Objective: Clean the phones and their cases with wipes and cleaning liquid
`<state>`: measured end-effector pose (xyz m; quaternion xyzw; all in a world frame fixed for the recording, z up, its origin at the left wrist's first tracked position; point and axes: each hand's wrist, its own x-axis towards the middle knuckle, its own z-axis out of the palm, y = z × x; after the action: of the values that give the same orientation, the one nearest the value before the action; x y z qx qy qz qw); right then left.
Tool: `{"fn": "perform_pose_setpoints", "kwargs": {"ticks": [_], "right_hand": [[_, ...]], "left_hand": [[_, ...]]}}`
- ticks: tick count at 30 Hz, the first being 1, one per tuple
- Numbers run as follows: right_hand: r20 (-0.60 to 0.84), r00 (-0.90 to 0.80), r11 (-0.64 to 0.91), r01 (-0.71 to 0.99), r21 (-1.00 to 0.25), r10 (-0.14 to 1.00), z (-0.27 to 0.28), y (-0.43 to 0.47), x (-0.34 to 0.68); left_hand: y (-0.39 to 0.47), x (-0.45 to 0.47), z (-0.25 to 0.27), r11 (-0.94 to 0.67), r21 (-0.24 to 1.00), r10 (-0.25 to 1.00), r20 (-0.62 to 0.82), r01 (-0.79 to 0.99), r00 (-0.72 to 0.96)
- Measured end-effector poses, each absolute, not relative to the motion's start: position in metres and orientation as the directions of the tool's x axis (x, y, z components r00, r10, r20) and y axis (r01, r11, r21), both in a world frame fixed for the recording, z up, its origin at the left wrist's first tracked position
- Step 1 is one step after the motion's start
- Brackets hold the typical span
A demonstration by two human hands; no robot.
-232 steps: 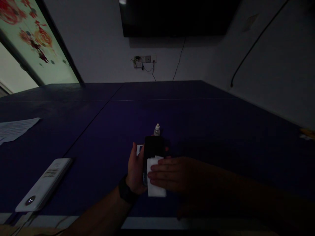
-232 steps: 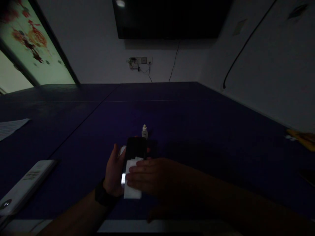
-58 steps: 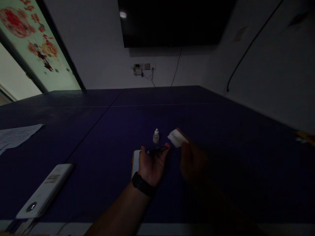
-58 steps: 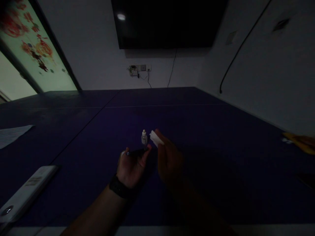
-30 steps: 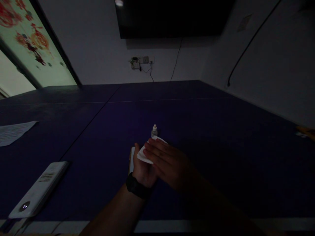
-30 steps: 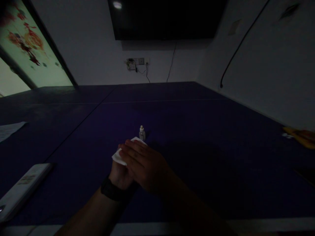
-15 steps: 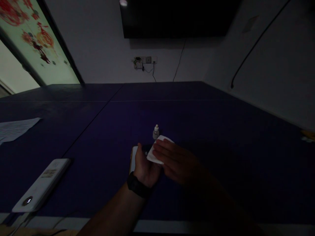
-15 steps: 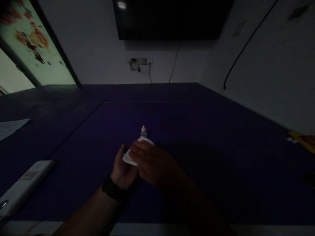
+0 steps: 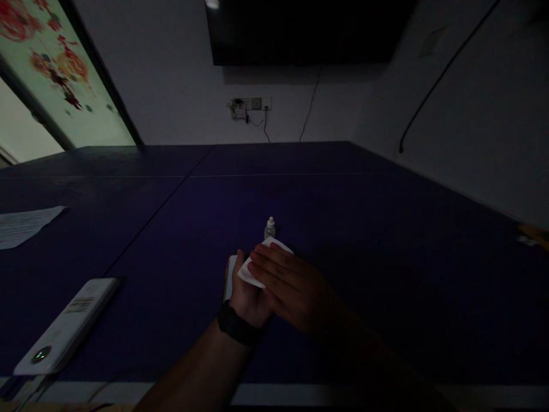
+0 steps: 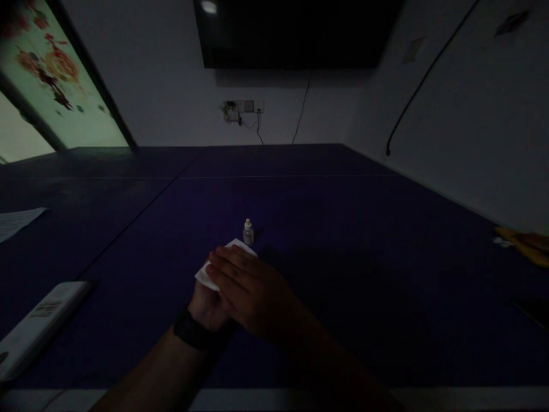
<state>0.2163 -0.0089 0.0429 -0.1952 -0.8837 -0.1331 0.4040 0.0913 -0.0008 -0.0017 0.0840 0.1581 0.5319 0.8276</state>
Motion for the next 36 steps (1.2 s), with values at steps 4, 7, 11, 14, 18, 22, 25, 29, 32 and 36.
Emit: {"fn": "perform_pose_setpoints", "kwargs": {"ticks": [4, 7, 11, 14, 18, 22, 25, 29, 32, 36], "right_hand": [[0.766, -0.583, 0.868, 0.492, 0.068, 0.270, 0.046, -0.004, 0.240], [0.771, -0.570, 0.842, 0.533, 0.084, 0.284, 0.047, -0.001, 0.257], [0.790, -0.558, 0.850, 0.519, 0.095, 0.253, 0.043, -0.002, 0.250], [0.768, -0.583, 0.866, 0.494, 0.075, 0.266, 0.041, -0.008, 0.227], [0.771, -0.574, 0.869, 0.492, 0.055, 0.276, 0.041, -0.008, 0.219], [0.784, -0.564, 0.846, 0.523, 0.098, 0.258, 0.040, 0.001, 0.247], [0.793, -0.555, 0.829, 0.546, 0.121, 0.250, 0.038, 0.003, 0.254], [0.792, -0.559, 0.850, 0.517, 0.102, 0.245, 0.038, -0.006, 0.228], [0.770, -0.587, 0.870, 0.485, 0.087, 0.250, 0.039, -0.010, 0.216], [0.798, -0.549, 0.844, 0.528, 0.100, 0.249, 0.037, -0.004, 0.233]], "left_hand": [[-0.002, 0.092, 0.024, 0.393, 0.162, 0.902, -0.258, -0.905, 0.345], [-0.001, 0.093, 0.033, 0.291, 0.143, 0.936, -0.247, -0.946, 0.250], [-0.002, 0.093, 0.031, 0.318, 0.162, 0.930, -0.247, -0.934, 0.273], [-0.006, 0.092, 0.028, 0.407, 0.134, 0.882, -0.315, -0.903, 0.351], [-0.007, 0.090, 0.029, 0.414, 0.072, 0.865, -0.340, -0.907, 0.368], [-0.001, 0.089, 0.029, 0.329, 0.147, 0.927, -0.240, -0.933, 0.289], [0.001, 0.088, 0.028, 0.253, 0.203, 0.957, -0.198, -0.946, 0.213], [-0.004, 0.087, 0.027, 0.390, 0.157, 0.897, -0.285, -0.907, 0.337], [-0.007, 0.087, 0.029, 0.441, 0.113, 0.855, -0.355, -0.890, 0.378], [-0.003, 0.088, 0.032, 0.372, 0.134, 0.894, -0.318, -0.918, 0.316]]}}
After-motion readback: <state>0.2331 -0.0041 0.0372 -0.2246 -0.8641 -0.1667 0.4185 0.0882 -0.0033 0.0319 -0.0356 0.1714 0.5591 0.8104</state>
